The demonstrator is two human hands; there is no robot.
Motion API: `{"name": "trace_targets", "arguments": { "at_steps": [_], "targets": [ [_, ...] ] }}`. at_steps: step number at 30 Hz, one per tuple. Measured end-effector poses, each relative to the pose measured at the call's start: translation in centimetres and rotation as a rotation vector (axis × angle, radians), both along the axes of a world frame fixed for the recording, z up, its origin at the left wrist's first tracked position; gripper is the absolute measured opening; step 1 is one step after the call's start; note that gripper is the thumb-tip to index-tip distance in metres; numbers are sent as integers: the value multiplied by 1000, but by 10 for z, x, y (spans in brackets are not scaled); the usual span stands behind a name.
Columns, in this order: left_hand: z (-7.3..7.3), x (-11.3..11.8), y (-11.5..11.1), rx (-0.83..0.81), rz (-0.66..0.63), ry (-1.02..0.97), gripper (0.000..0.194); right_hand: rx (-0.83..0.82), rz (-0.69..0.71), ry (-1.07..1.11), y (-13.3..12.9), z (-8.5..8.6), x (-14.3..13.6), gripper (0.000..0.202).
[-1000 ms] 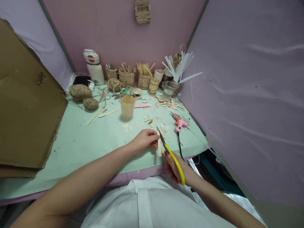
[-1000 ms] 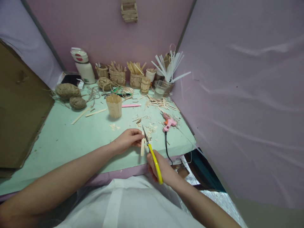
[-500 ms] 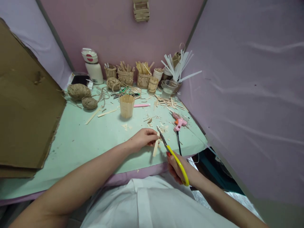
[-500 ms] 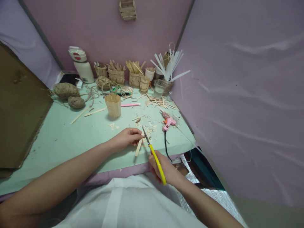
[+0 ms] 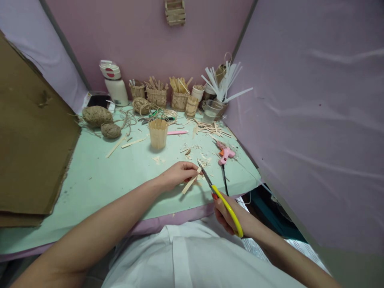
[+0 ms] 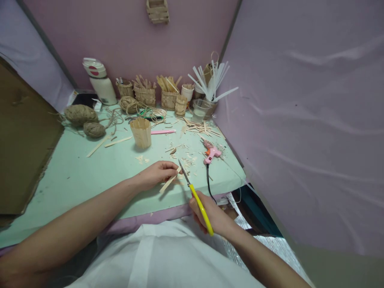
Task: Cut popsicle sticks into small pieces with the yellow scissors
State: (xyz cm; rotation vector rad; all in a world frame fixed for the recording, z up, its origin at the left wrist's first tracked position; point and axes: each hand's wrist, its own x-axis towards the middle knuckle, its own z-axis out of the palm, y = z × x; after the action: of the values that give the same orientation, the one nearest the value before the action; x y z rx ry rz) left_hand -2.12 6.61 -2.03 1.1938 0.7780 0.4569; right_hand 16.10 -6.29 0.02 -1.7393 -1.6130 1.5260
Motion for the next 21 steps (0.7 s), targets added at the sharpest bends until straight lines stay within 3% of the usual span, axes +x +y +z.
{"name": "trace_targets", "arguments": {
  "at_steps": [10,21],
  "targets": [
    [5,-5,3,59,-48,27,15,-19,5,35,-5,-10,8,56],
    [14,-13,10,194,-167,131,32,-81,35,28,-5,3,19,44]
  ]
}}
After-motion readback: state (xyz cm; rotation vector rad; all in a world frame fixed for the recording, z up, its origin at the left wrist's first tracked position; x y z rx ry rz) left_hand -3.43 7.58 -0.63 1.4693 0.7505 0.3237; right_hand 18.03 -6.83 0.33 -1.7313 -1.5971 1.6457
